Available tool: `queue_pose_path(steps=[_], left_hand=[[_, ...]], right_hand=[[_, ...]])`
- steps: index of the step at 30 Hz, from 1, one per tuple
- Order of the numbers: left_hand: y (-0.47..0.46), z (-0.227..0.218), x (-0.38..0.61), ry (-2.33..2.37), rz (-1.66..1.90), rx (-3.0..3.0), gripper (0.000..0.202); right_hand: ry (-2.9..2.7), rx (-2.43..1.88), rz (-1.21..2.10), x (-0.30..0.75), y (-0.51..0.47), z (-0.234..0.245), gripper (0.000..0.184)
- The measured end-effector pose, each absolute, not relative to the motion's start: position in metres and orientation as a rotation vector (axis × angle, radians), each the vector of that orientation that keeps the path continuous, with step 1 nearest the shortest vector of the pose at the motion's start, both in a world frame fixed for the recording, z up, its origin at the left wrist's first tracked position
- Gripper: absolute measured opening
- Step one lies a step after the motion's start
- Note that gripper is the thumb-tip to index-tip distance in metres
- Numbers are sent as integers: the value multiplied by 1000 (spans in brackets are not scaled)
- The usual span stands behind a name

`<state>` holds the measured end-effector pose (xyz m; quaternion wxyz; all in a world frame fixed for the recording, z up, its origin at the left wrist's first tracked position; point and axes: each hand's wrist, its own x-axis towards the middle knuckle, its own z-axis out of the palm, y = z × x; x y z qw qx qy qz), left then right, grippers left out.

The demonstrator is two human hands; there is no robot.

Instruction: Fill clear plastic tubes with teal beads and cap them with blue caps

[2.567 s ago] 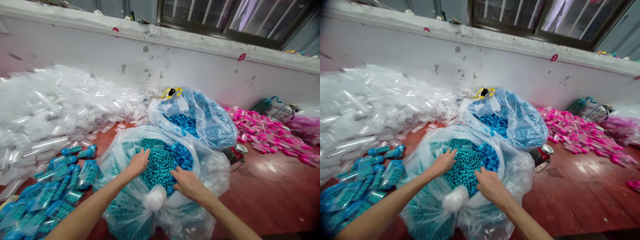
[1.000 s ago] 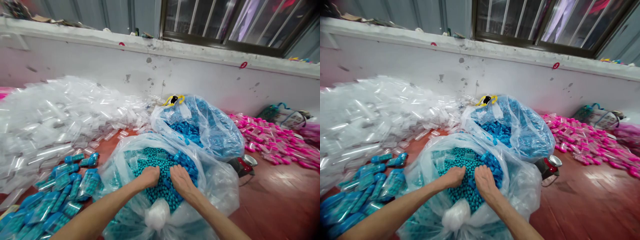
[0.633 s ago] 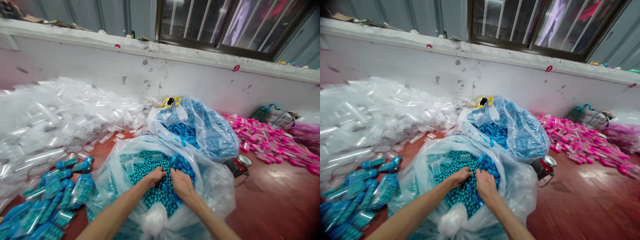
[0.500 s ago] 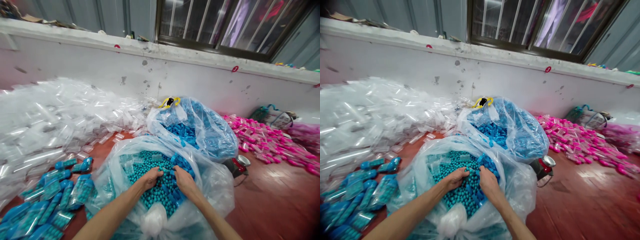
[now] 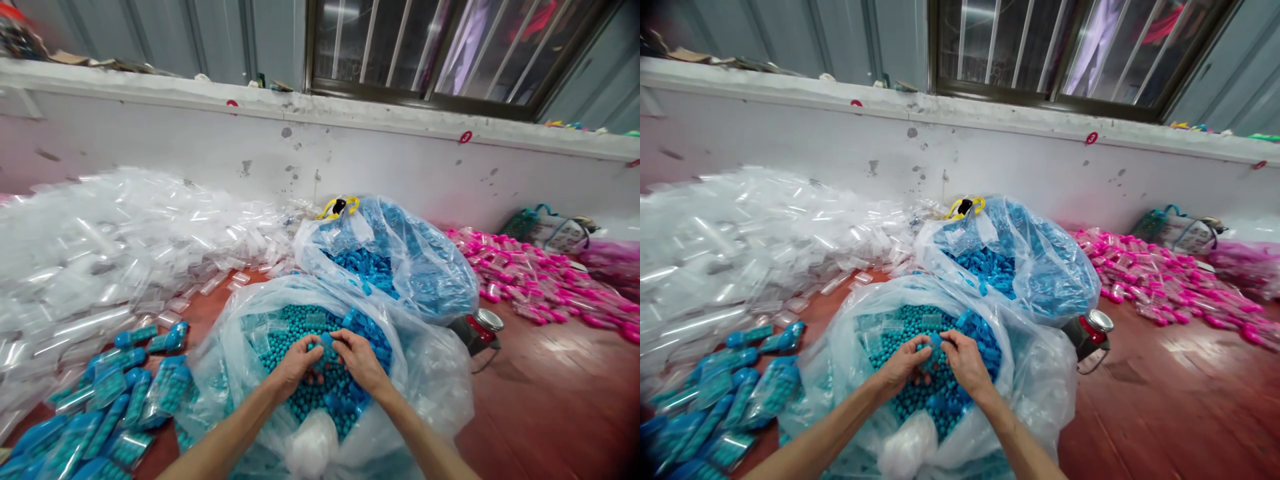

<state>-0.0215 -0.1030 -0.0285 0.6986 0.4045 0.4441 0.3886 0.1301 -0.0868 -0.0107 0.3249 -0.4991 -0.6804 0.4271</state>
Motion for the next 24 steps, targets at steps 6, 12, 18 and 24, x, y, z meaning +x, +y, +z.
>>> queue_pose_path(steps=[6, 12, 18, 24], left_hand=[[-113, -30, -10, 1084, 1057, 856, 69], [-116, -28, -11, 1155, 1055, 878, 75], [-117, -23, -18, 1125, 1048, 912, 62], [-120, -23, -14, 1324, 1086, 925, 40]], right_hand=[[-1609, -1375, 1175, 123, -89, -10, 28], [-1658, -1334, 1141, 121, -89, -12, 28], [-1762, -1203, 1351, 130, -89, -18, 24], [-1910, -1076, 1289, 135, -94, -9, 23]])
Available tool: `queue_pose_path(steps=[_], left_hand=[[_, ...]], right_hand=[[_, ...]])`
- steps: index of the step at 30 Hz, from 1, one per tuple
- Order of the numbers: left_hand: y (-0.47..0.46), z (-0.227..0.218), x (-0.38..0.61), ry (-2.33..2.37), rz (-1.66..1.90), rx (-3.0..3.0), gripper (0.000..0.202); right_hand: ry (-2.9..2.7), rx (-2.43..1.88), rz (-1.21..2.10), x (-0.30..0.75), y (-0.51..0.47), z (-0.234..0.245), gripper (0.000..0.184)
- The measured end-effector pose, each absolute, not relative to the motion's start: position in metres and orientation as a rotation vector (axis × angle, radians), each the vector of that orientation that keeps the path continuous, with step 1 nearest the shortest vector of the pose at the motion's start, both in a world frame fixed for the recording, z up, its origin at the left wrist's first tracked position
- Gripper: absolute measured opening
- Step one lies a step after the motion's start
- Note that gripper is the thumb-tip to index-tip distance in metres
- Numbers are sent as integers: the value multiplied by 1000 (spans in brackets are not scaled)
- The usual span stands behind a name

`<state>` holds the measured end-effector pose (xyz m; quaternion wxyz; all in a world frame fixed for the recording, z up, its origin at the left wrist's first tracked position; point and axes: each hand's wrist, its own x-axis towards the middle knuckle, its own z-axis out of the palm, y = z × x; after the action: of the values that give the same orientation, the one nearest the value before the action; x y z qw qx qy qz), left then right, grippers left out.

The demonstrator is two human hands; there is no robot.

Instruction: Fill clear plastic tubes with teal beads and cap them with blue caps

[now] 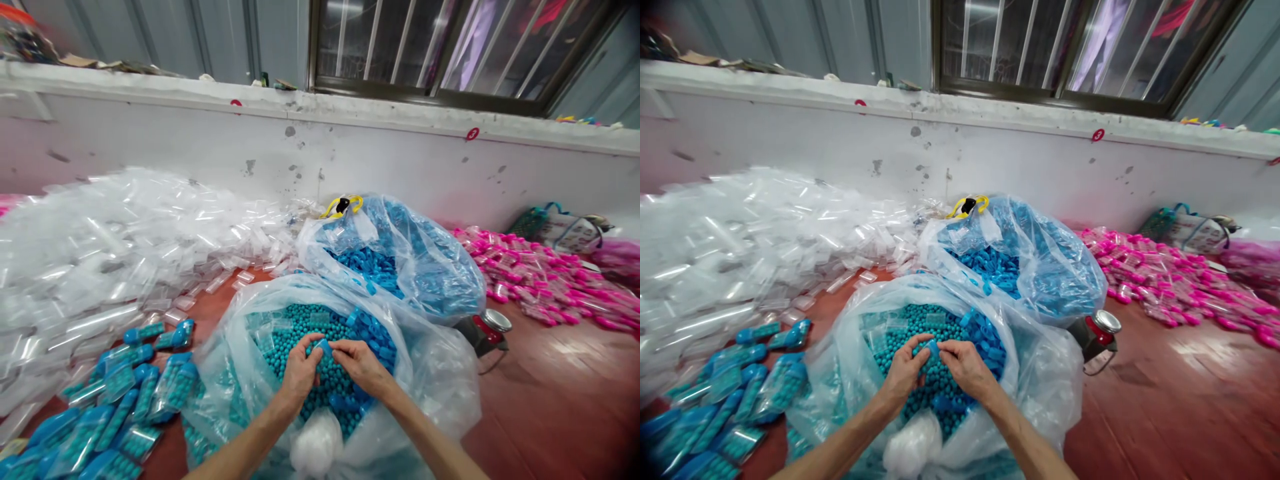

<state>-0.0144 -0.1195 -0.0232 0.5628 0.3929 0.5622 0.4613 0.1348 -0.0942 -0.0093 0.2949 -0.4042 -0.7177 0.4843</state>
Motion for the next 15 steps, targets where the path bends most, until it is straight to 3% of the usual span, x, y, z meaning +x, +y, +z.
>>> queue_pose_path(steps=[4, 7, 11, 15], left_hand=[[-123, -20, -22, 1162, 996, 921, 49], [-125, -16, -26, 1133, 951, 940, 50], [-125, -12, -27, 1169, 935, 1051, 40], [-124, -12, -34, 1113, 889, 1176, 32]], right_hand=[[-1826, -1049, 1560, 143, -90, 2, 23], [-1565, -1093, 1691, 141, -85, 6, 37], [-1395, -1203, 1576, 130, -83, 6, 60], [-1533, -1196, 1617, 133, -84, 12, 51]])
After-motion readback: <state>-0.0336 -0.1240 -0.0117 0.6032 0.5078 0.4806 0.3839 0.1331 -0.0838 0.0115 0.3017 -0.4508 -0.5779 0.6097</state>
